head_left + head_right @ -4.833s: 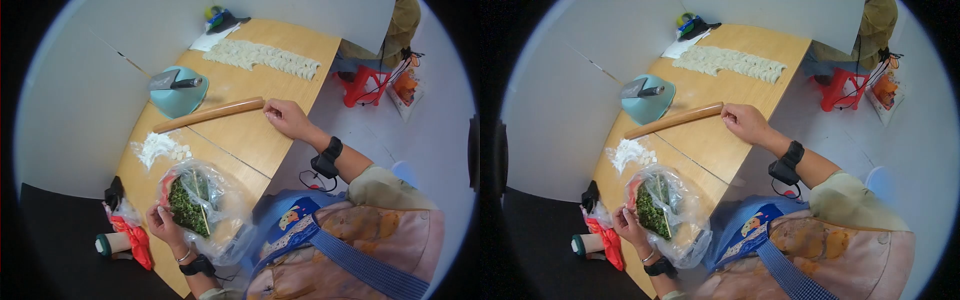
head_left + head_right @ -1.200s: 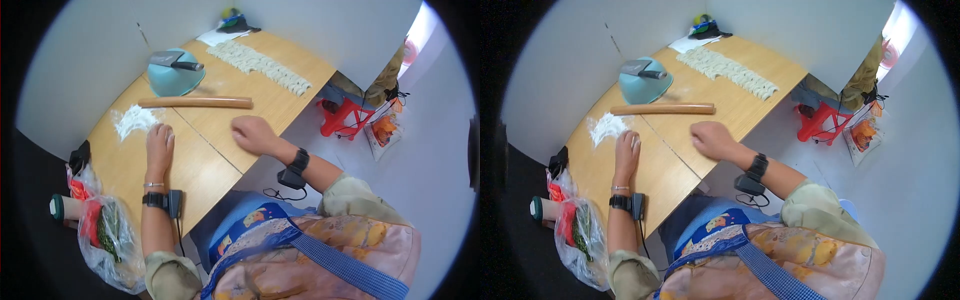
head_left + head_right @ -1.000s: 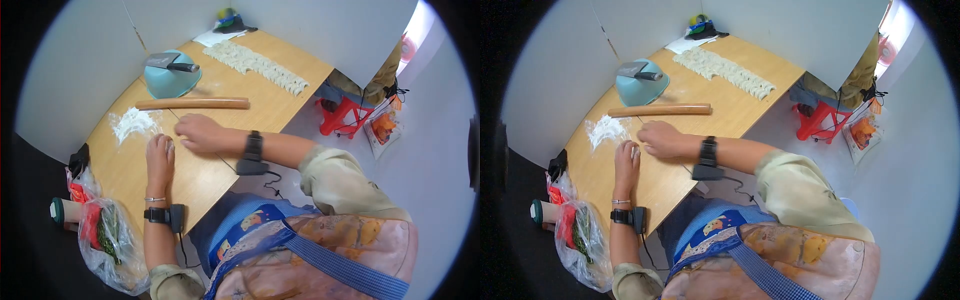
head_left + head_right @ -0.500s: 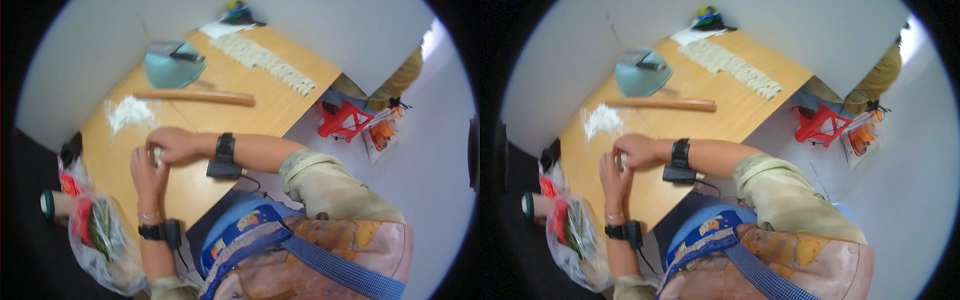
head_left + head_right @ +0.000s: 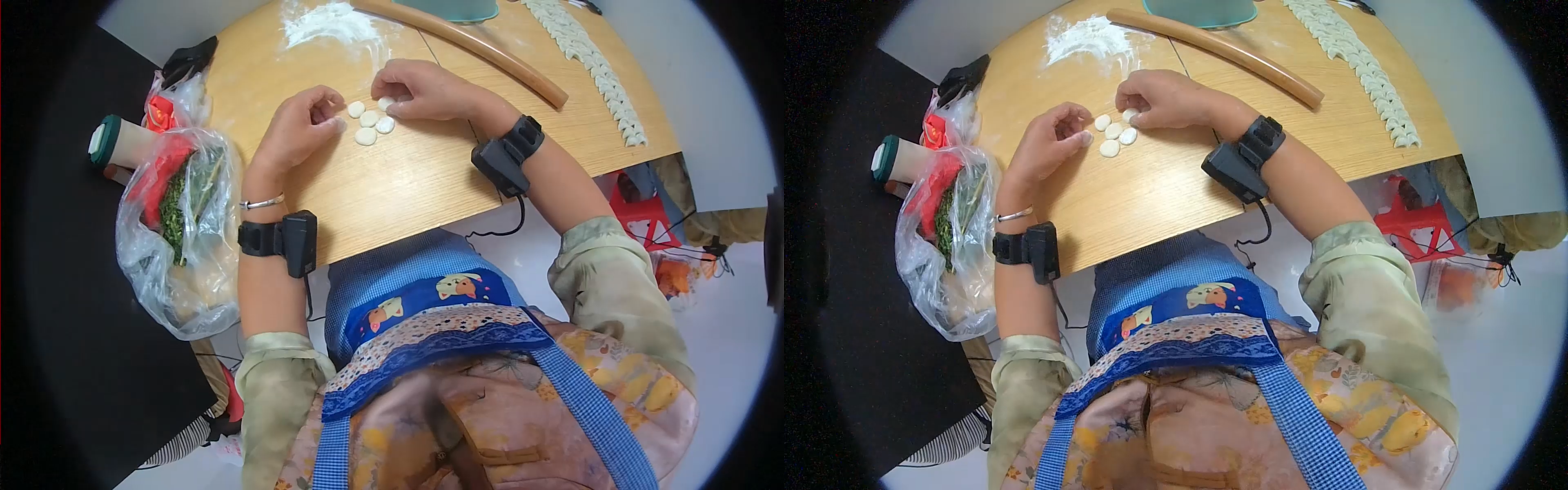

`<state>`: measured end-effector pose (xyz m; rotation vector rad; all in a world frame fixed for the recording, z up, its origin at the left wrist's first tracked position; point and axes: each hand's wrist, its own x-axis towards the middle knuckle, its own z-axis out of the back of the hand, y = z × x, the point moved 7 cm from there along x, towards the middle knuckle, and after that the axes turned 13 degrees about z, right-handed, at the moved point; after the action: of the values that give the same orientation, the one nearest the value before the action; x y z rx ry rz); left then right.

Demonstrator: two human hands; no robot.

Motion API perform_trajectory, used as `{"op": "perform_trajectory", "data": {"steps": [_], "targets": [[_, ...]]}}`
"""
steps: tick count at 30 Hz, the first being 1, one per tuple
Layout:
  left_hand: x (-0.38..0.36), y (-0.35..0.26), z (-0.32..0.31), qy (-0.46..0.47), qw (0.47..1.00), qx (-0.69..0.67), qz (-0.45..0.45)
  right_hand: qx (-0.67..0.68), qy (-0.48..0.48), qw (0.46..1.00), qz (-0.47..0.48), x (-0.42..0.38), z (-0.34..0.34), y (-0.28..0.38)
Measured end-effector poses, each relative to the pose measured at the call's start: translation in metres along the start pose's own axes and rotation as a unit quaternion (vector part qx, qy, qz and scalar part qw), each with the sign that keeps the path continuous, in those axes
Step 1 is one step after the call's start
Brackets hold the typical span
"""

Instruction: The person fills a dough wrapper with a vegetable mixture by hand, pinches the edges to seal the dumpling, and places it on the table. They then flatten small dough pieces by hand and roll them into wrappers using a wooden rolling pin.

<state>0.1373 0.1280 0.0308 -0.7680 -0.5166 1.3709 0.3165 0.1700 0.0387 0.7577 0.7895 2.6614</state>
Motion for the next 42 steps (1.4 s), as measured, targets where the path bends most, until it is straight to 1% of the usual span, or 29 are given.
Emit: {"op": "perform_trajectory", "data": {"steps": [1,2,4,5,7,8,10,11,13,14,16,17,19,20,22,23,25,26,28,29,31,32,34,36,38,39,40,41,42], "targets": [[0.002,0.004,0.004,-0.036,0.999,0.014,0.014,-0.061,0.028,0.997,-0.022,0.000,0.001,-0.002],[0.003,0.006,0.002,-0.035,0.999,0.015,0.012,-0.063,0.026,0.997,-0.022,0.001,0.002,-0.001],[0.001,-0.001,0.006,-0.113,0.993,-0.025,-0.013,-0.089,-0.028,0.996,0.004,-0.001,0.007,0.001],[0.001,-0.003,0.002,-0.114,0.993,-0.024,-0.015,-0.090,-0.029,0.995,0.005,-0.002,0.007,-0.001],[-0.008,-0.025,-0.007,-0.123,0.984,0.044,-0.119,-0.096,-0.031,0.995,0.005,-0.001,0.006,0.002],[-0.008,-0.029,-0.005,-0.124,0.984,0.045,-0.118,-0.096,-0.031,0.995,0.007,-0.001,0.006,0.003],[-0.003,-0.020,-0.007,-0.108,0.991,0.059,-0.044,-0.112,-0.013,0.993,-0.023,-0.001,0.005,0.001],[-0.003,-0.020,-0.006,-0.107,0.992,0.060,-0.043,-0.110,-0.014,0.994,-0.023,-0.001,0.004,0.002],[0.000,-0.015,-0.001,-0.114,0.991,0.070,0.003,-0.125,-0.022,0.991,-0.037,-0.002,0.005,0.000],[-0.001,-0.016,-0.002,-0.113,0.991,0.073,0.002,-0.125,-0.025,0.991,-0.038,-0.002,0.006,0.000],[-0.005,-0.026,-0.005,-0.132,0.987,0.037,-0.081,-0.132,-0.031,0.991,-0.013,-0.002,0.007,0.003],[-0.003,-0.026,-0.006,-0.130,0.987,0.040,-0.083,-0.133,-0.034,0.990,-0.013,-0.003,0.008,0.003],[-0.004,-0.034,-0.012,-0.149,0.969,0.120,-0.155,-0.075,-0.040,0.996,0.029,-0.004,0.005,0.006],[-0.003,-0.033,-0.013,-0.148,0.969,0.121,-0.155,-0.075,-0.041,0.996,0.029,-0.005,0.005,0.004],[-0.001,-0.027,-0.013,-0.153,0.974,0.119,-0.120,-0.089,-0.030,0.995,0.026,-0.004,0.003,0.001],[0.000,-0.028,-0.013,-0.153,0.974,0.120,-0.120,-0.089,-0.031,0.995,0.026,-0.004,0.001,0.001],[0.005,-0.018,-0.008,-0.160,0.983,0.080,-0.049,-0.113,-0.068,0.991,0.014,-0.002,0.006,0.002],[0.004,-0.018,-0.008,-0.161,0.982,0.082,-0.052,-0.114,-0.071,0.991,0.015,-0.003,0.007,0.003],[0.000,-0.019,-0.005,-0.167,0.984,0.012,-0.055,-0.086,-0.053,0.995,-0.016,-0.004,0.008,0.002],[-0.001,-0.020,-0.003,-0.167,0.984,0.013,-0.056,-0.087,-0.054,0.995,-0.015,-0.005,0.011,0.004],[-0.008,-0.025,-0.002,-0.178,0.978,0.056,-0.099,-0.110,-0.033,0.993,0.008,-0.010,0.014,0.007],[-0.010,-0.024,-0.001,-0.177,0.978,0.056,-0.097,-0.109,-0.032,0.994,0.008,-0.012,0.017,0.007],[-0.008,-0.016,0.000,-0.151,0.984,0.098,-0.019,-0.092,-0.006,0.996,-0.011,-0.014,0.021,-0.001],[-0.005,-0.017,0.000,-0.141,0.985,0.096,-0.021,-0.093,-0.001,0.996,-0.016,-0.014,0.022,-0.006],[-0.001,-0.014,-0.004,-0.131,0.987,0.094,-0.024,-0.107,-0.023,0.993,-0.047,-0.013,0.022,-0.014],[-0.002,-0.019,-0.005,-0.145,0.987,0.052,-0.054,-0.108,-0.023,0.993,-0.047,-0.011,0.019,-0.012],[-0.003,-0.023,-0.006,-0.159,0.984,0.010,-0.083,-0.094,-0.066,0.993,-0.027,-0.010,0.019,-0.007],[-0.003,-0.024,-0.008,-0.158,0.984,0.010,-0.083,-0.080,-0.108,0.991,-0.007,-0.009,0.021,-0.003],[-0.003,-0.025,-0.007,-0.169,0.982,-0.010,-0.081,-0.080,-0.108,0.991,-0.007,-0.009,0.020,-0.003]]}}
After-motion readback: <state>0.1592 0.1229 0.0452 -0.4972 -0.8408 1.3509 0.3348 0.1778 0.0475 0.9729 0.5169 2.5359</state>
